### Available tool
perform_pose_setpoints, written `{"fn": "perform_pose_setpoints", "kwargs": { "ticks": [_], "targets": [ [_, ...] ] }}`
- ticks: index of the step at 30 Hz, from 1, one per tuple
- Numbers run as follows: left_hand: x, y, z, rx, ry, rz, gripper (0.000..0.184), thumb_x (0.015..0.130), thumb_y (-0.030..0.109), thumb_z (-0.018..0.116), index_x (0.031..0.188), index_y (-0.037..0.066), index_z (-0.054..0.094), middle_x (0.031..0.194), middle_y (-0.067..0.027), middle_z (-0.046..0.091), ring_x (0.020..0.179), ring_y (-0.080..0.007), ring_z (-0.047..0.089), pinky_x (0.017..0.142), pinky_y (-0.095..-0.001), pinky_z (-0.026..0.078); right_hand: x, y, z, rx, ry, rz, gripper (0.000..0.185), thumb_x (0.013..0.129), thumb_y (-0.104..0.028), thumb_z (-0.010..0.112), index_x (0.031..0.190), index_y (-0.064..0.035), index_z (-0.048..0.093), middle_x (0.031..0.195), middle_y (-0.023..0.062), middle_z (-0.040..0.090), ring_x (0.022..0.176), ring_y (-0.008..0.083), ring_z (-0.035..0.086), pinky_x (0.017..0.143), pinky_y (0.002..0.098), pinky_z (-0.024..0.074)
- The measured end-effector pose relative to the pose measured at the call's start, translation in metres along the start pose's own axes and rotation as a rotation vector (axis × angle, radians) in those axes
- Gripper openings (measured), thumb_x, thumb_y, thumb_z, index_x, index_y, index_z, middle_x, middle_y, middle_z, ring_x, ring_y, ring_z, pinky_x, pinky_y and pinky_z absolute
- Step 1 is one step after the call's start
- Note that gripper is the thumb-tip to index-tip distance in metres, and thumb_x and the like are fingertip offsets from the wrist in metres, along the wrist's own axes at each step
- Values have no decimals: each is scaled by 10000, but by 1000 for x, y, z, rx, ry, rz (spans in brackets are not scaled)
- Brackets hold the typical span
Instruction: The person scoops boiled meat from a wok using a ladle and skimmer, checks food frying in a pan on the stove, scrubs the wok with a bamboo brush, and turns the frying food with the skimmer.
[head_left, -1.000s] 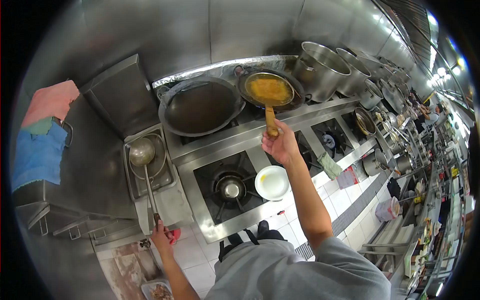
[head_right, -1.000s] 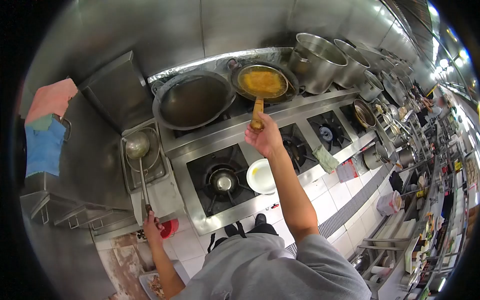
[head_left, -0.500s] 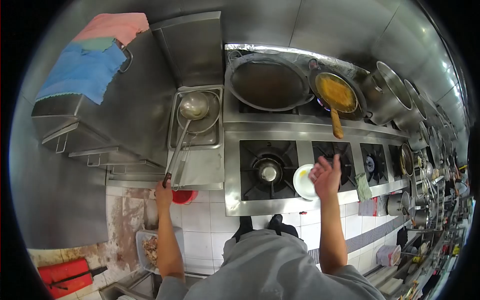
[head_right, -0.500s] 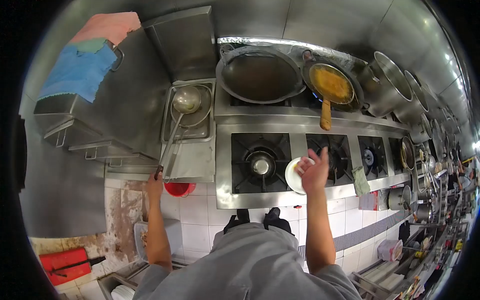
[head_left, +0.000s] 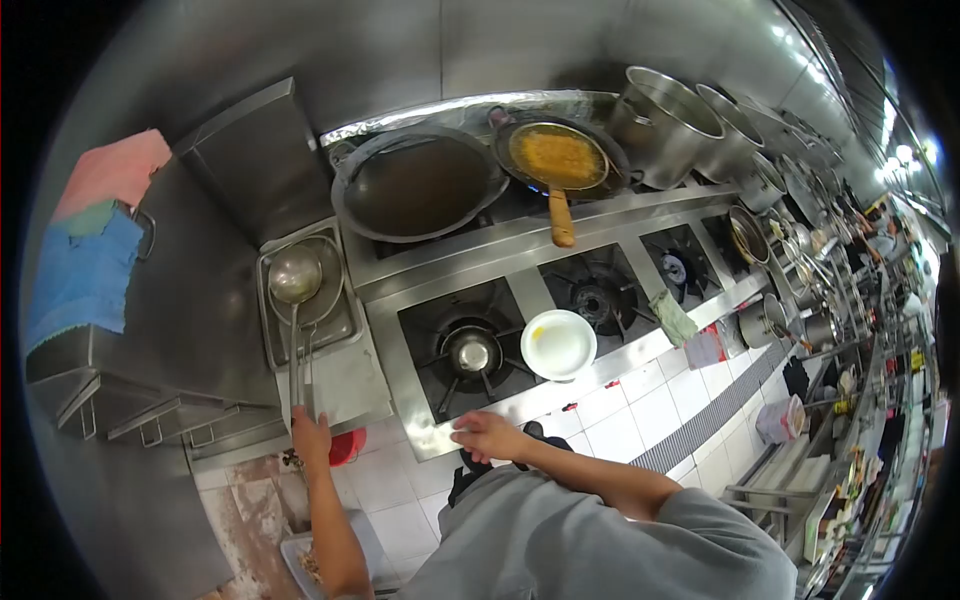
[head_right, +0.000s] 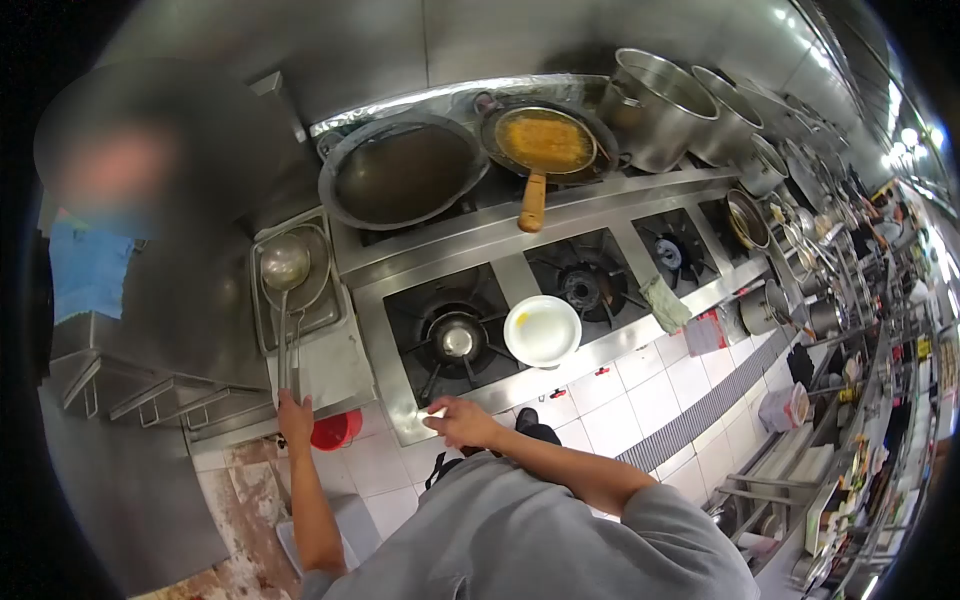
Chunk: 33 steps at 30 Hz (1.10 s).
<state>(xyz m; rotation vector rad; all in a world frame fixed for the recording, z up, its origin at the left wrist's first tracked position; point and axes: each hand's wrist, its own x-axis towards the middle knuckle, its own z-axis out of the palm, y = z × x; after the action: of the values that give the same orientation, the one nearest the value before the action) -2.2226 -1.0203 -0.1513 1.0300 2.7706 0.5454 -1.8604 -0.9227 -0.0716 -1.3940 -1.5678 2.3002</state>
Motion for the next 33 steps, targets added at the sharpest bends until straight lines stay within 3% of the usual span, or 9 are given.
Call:
{"fn": "perform_pose_setpoints", "kwargs": {
  "ticks": [3,5,11,19,22,26,27,30,33],
  "targets": [
    [13,9,0,-152,-150,-81,496,817,298,675,1140,-51,534,1096,-259,621,1033,-404,589,915,-429,449,16,-26,12,-286,22,-128,423,868,-332,636,1141,-21,546,768,62,615,621,142,626,535,266,521],
    [6,20,-1,-623,-169,-161,409,833,207,667,1120,-61,554,1006,-167,644,872,-245,606,799,-332,458,26,-41,21,-263,-28,-200,408,872,-307,633,1132,-5,547,759,73,619,612,136,632,531,265,521],
    [-1,23,4,-745,-169,-181,302,786,163,651,1001,-40,589,804,-92,608,698,-185,545,620,-331,442,62,-51,46,-309,-45,-262,430,851,-330,654,1105,7,571,726,101,660,548,150,647,472,293,523],
    [-14,75,-29,-1455,-439,-348,80,815,59,585,851,54,513,615,5,475,453,-57,360,384,-252,277,148,-76,89,-239,71,-238,626,868,-539,556,1131,29,573,1172,234,585,1083,330,581,921,393,449],
    [-17,108,-41,-1530,-419,-333,77,839,44,558,884,70,501,661,5,498,412,-50,338,362,-223,262,163,-102,102,-26,31,-192,621,877,-520,561,1142,42,566,1250,224,549,1061,326,594,893,365,462],
    [-20,134,-45,-938,-180,19,339,820,41,587,1146,10,502,944,-125,602,749,-215,581,648,-307,458,156,-126,105,-166,44,-495,485,884,-458,597,1057,-5,610,859,73,622,777,167,569,710,291,473],
    [-24,141,-40,-767,38,248,421,821,50,598,1224,6,482,1069,-158,603,921,-272,611,809,-341,482,147,-133,108,21,59,-452,463,899,-428,593,1044,11,610,878,71,633,803,166,572,722,293,475],
    [-42,184,-92,-836,-121,272,523,822,80,626,1300,-1,430,1196,-162,561,1157,-315,507,1006,-373,355,100,-155,88,305,58,-496,405,928,-367,578,1042,22,606,922,73,651,845,162,583,749,298,481],
    [-67,224,-136,-842,-224,520,566,818,90,653,1322,0,414,1160,-146,554,1091,-283,535,955,-352,396,32,-189,57,475,-19,-574,356,955,-324,550,1079,7,592,961,84,659,871,157,603,768,305,491]
  ]
}}
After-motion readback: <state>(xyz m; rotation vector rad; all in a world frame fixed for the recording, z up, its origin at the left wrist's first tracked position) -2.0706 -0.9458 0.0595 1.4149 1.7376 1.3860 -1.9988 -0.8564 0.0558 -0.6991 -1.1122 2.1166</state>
